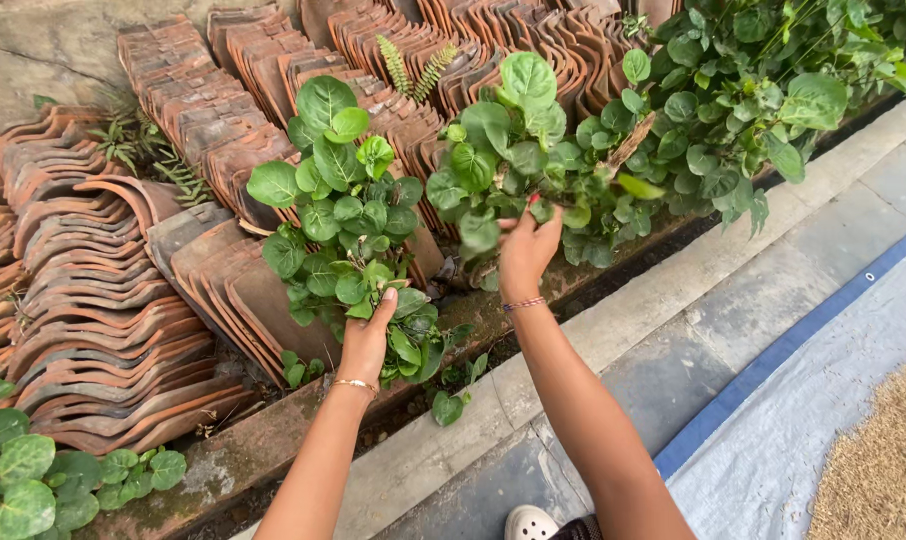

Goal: The person plucks leaves from a plant by hand and drops them onto the ground.

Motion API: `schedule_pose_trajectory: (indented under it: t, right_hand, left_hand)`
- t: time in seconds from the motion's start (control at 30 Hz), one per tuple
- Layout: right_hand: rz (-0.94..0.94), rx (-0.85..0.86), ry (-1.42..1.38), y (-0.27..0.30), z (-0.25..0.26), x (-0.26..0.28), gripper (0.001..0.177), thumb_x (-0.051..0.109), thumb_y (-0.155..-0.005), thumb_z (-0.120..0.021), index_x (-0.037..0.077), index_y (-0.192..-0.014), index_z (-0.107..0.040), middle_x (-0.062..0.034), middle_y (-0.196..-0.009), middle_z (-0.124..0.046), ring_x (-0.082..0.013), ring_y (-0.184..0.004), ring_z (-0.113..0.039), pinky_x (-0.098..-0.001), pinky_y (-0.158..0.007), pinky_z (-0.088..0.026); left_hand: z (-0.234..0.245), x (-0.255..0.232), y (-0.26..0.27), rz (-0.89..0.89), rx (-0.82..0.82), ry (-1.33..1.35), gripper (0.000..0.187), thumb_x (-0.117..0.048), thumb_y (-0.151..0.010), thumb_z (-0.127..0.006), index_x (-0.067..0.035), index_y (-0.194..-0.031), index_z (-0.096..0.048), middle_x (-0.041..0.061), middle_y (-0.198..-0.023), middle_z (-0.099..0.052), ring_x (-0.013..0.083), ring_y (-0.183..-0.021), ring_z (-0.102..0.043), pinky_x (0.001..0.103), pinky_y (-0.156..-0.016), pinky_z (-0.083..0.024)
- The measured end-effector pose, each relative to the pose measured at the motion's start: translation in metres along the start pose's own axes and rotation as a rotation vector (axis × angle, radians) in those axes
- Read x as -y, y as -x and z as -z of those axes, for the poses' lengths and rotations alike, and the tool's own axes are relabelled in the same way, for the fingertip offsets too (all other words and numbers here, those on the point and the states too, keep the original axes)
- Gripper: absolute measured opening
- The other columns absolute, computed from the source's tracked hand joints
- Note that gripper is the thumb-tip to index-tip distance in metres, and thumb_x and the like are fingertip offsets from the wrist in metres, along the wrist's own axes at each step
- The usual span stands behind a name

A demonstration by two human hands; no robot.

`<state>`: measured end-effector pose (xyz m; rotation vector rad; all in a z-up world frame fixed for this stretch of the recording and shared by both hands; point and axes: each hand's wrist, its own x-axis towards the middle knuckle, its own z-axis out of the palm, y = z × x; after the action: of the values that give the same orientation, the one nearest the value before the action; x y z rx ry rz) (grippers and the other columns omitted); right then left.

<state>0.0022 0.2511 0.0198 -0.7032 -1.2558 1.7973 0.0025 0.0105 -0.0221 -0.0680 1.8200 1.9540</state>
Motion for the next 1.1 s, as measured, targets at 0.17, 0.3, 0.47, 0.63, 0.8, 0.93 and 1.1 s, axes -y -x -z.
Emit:
schedule_pose_trajectory:
  t: [0.17,0.3,0.47,0.63,0.8,0.93,1.1]
  right_hand:
    - [0.818,0.494,0.665,0.074,0.001,0.006,0.028,-0.015,-0.079,-0.056,0.001,-0.100,-0.066,-0.0136,-0.101,-0.068,-0.0305,-0.093,-0.067,-0.0366,-0.080,-0.053]
    - [0.892,1.052,0.674,0.083,0.007,0.018,0.053,-0.019,-0.069,-0.055,0.007,-0.113,-0.070,-0.0130,-0.119,-0.066,-0.0329,-0.112,-0.068,-0.0363,-0.091,-0.057]
    - [0.848,1.134,0.796,0.079,0.021,0.000,0.058,-0.019,-0.069,-0.060,0.010,-0.118,-0.074,-0.0108,-0.120,-0.069,-0.0309,-0.113,-0.068,-0.0374,-0.093,-0.058]
    - [0.755,1.069,0.777,0.070,0.038,-0.019,0.046,-0.016,-0.082,-0.062,0.012,-0.115,-0.075,-0.0091,-0.121,-0.071,-0.0281,-0.114,-0.069,-0.0355,-0.098,-0.059]
    - [0.567,0.781,0.937,0.055,0.079,-0.010,0.050,-0.005,-0.081,-0.069,0.013,-0.128,-0.071,-0.0145,-0.129,-0.065,-0.0313,-0.106,-0.069,-0.0389,-0.090,-0.057]
    - [0.185,0.520,1.119,0.034,0.146,-0.015,0.041,0.011,-0.094,-0.067,0.017,-0.135,-0.067,-0.0183,-0.121,-0.064,-0.0292,-0.094,-0.073,-0.0373,-0.087,-0.058]
    - [0.634,0.632,2.115,0.056,0.227,-0.002,0.078,0.038,-0.069,-0.078,0.026,-0.142,-0.053,-0.0199,-0.143,-0.056,-0.0401,-0.130,-0.054,-0.0618,-0.104,-0.037]
  left_hand:
    - [0.011,0.018,-0.014,0.064,0.022,-0.006,0.082,-0.058,-0.080,-0.071,-0.011,-0.145,-0.053,0.005,-0.148,-0.055,0.0213,-0.137,-0.050,0.039,-0.112,-0.037]
    - [0.039,0.029,-0.042,0.307,0.215,-0.008,0.095,-0.066,-0.075,-0.075,0.006,-0.137,-0.066,0.022,-0.136,-0.069,0.0355,-0.123,-0.065,0.045,-0.104,-0.050]
    - [0.045,0.055,-0.045,0.227,0.275,-0.467,0.085,-0.072,-0.085,-0.071,0.002,-0.127,-0.061,0.005,-0.111,-0.058,0.0202,-0.104,-0.052,0.039,-0.088,-0.041]
    - [-0.002,0.048,-0.022,0.111,0.428,-0.328,0.050,-0.045,-0.072,-0.081,-0.008,-0.105,-0.070,0.000,-0.093,-0.071,0.0155,-0.088,-0.063,0.034,-0.080,-0.050]
    - [-0.051,0.086,-0.044,0.251,0.480,-0.355,0.044,-0.036,-0.080,-0.076,-0.002,-0.107,-0.075,0.009,-0.104,-0.076,0.0202,-0.091,-0.067,0.034,-0.085,-0.051]
    - [-0.100,0.196,-0.079,0.261,0.641,-0.824,0.065,-0.037,-0.081,-0.079,0.006,-0.127,-0.064,0.020,-0.125,-0.069,0.0305,-0.112,-0.068,0.042,-0.099,-0.052]
    - [-0.122,0.235,-0.047,0.242,0.608,-1.250,0.097,-0.054,-0.073,-0.086,0.001,-0.142,-0.046,0.024,-0.143,-0.050,0.0401,-0.129,-0.052,0.057,-0.107,-0.046]
